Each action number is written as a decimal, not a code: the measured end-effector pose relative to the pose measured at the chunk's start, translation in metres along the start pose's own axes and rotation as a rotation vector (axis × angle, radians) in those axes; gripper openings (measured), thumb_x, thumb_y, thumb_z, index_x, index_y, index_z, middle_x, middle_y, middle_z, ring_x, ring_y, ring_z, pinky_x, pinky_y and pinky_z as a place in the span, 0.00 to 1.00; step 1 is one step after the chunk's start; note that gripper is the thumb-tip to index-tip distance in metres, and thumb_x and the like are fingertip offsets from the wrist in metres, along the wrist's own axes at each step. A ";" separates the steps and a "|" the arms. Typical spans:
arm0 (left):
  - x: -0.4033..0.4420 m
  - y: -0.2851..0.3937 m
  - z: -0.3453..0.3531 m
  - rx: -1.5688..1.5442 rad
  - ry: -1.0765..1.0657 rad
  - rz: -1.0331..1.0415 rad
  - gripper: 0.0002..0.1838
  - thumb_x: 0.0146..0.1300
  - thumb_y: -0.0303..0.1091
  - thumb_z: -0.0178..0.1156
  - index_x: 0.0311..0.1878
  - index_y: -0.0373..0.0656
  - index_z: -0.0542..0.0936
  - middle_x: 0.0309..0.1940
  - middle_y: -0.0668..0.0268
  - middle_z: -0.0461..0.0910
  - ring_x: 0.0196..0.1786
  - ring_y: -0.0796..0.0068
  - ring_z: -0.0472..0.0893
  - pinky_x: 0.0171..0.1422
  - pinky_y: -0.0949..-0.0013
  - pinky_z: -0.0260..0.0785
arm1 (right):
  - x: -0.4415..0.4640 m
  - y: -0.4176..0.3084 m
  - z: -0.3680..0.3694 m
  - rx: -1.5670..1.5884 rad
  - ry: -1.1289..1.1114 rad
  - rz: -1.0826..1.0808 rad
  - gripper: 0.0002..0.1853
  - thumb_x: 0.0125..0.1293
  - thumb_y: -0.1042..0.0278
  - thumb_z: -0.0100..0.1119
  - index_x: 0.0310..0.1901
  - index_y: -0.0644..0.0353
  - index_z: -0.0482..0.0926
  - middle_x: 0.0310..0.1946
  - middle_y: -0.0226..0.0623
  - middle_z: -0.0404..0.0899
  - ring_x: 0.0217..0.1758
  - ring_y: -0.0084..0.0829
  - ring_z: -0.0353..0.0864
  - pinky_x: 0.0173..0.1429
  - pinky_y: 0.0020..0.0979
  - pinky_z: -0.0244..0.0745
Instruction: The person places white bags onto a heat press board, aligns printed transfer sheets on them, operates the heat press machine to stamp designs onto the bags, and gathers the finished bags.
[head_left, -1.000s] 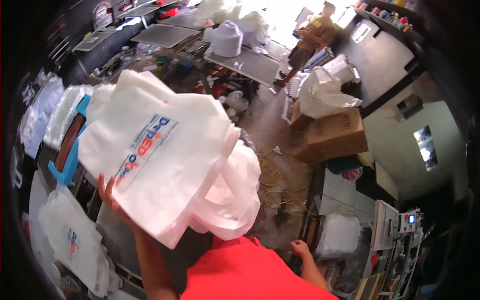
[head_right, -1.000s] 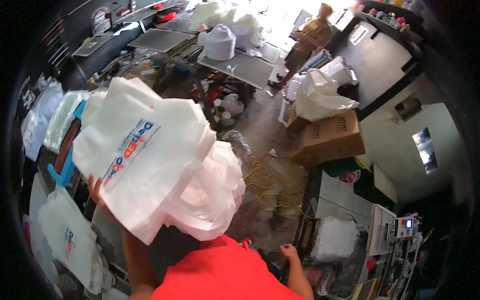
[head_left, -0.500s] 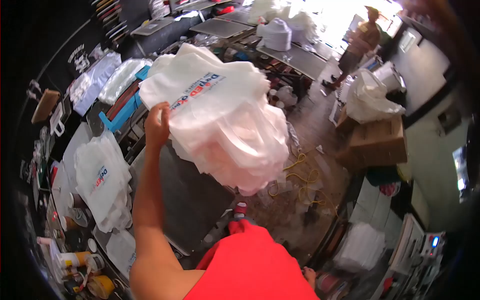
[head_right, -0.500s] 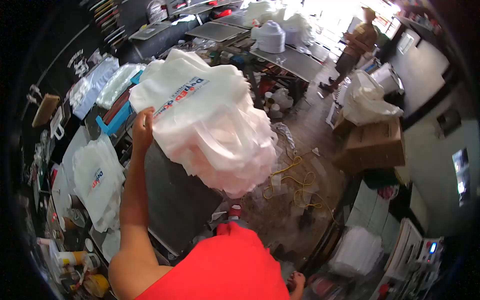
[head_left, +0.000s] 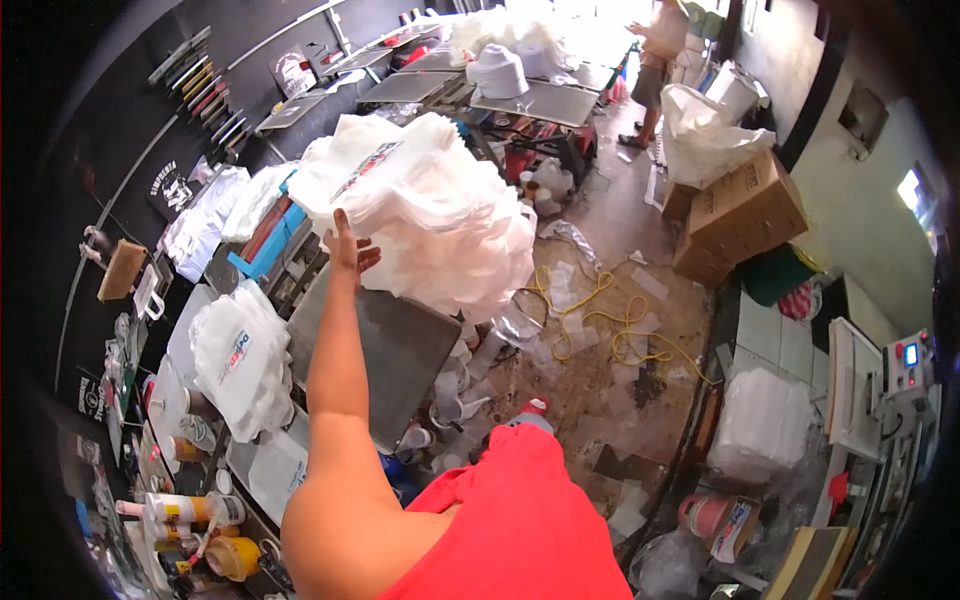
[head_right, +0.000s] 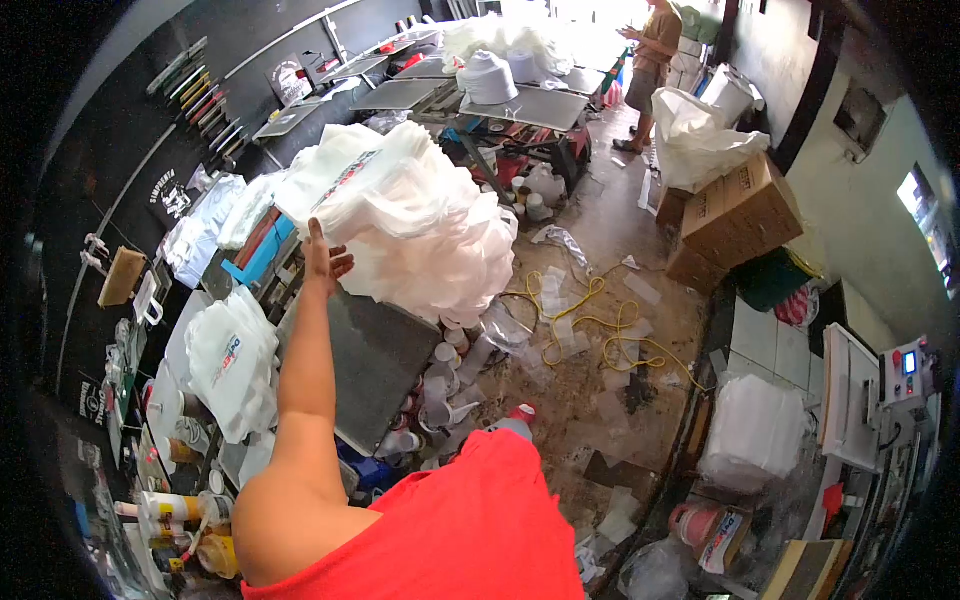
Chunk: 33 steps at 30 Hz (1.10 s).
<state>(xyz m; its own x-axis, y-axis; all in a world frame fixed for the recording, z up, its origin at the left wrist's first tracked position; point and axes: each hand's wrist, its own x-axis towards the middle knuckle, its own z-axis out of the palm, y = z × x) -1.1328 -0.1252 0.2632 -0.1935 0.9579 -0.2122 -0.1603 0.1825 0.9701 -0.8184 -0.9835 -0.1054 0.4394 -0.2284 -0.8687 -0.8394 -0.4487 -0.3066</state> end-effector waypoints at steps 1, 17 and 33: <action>0.008 0.003 0.003 0.063 0.025 0.063 0.50 0.65 0.61 0.59 0.76 0.43 0.45 0.43 0.49 0.76 0.24 0.63 0.80 0.28 0.60 0.79 | -0.003 0.006 0.002 -0.001 -0.001 0.018 0.16 0.71 0.53 0.55 0.50 0.56 0.74 0.33 0.38 0.78 0.25 0.38 0.79 0.24 0.38 0.74; 0.086 0.063 -0.008 0.458 -0.143 0.242 0.18 0.69 0.34 0.52 0.60 0.43 0.75 0.23 0.72 0.72 0.18 0.82 0.69 0.21 0.75 0.61 | -0.032 -0.074 0.072 -0.169 -0.034 -0.065 0.19 0.71 0.49 0.56 0.51 0.55 0.75 0.37 0.38 0.80 0.26 0.39 0.81 0.24 0.38 0.75; 0.087 0.042 -0.047 0.214 -0.377 0.204 0.19 0.74 0.39 0.52 0.61 0.38 0.73 0.22 0.70 0.73 0.21 0.82 0.69 0.26 0.76 0.62 | -0.065 -0.207 0.151 -0.084 -0.033 -0.383 0.11 0.72 0.57 0.58 0.42 0.55 0.72 0.24 0.32 0.73 0.16 0.28 0.70 0.16 0.29 0.61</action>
<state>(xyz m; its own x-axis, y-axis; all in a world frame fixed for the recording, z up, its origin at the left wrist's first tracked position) -1.2019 -0.0446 0.2796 0.1709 0.9853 0.0041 0.0545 -0.0136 0.9984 -0.7217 -0.7450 -0.0441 0.7039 -0.0032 -0.7103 -0.5872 -0.5653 -0.5793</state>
